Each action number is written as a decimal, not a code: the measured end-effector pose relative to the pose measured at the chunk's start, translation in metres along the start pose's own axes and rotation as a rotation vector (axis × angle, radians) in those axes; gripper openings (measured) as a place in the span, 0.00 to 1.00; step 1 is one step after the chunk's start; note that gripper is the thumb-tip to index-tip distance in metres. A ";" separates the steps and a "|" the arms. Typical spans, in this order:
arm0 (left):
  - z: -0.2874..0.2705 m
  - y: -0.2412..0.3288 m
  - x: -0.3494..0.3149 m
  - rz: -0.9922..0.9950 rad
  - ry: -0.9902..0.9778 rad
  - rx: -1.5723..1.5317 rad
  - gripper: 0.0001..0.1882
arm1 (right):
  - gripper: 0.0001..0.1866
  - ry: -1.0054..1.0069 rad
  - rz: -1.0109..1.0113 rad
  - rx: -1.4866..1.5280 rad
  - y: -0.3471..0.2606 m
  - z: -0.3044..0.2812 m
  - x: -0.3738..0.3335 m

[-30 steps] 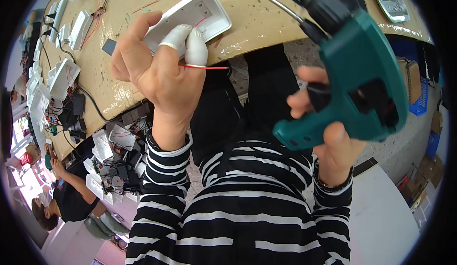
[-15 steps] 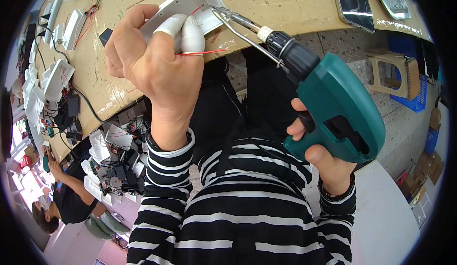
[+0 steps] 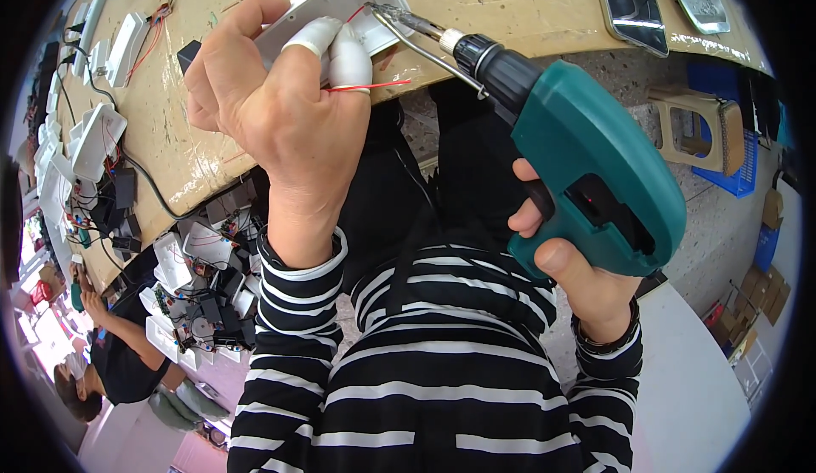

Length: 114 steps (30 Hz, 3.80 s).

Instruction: Soldering wires into small white plastic housings at a manual assembly workstation.

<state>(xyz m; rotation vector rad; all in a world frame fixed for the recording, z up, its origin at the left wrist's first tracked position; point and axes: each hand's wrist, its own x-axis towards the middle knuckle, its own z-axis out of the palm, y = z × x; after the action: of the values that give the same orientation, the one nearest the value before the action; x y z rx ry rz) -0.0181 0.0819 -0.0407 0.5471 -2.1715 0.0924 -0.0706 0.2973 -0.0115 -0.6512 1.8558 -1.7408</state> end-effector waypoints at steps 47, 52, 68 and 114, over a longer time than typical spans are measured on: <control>-0.006 0.002 0.000 0.043 -0.014 0.062 0.05 | 0.38 0.037 0.045 -0.108 -0.017 0.006 0.004; -0.004 0.002 0.001 -0.034 0.017 -0.023 0.05 | 0.39 0.042 0.031 -0.123 -0.018 0.006 0.002; -0.011 0.004 0.002 0.039 -0.103 0.188 0.05 | 0.38 0.017 0.039 -0.133 -0.017 0.008 0.001; 0.001 0.000 -0.001 -0.035 0.036 -0.047 0.05 | 0.39 0.063 0.034 -0.146 -0.019 0.015 -0.003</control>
<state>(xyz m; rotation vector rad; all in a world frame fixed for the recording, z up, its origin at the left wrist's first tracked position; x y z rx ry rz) -0.0179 0.0823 -0.0421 0.5520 -2.1231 0.0321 -0.0585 0.2872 0.0066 -0.6227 2.0397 -1.6337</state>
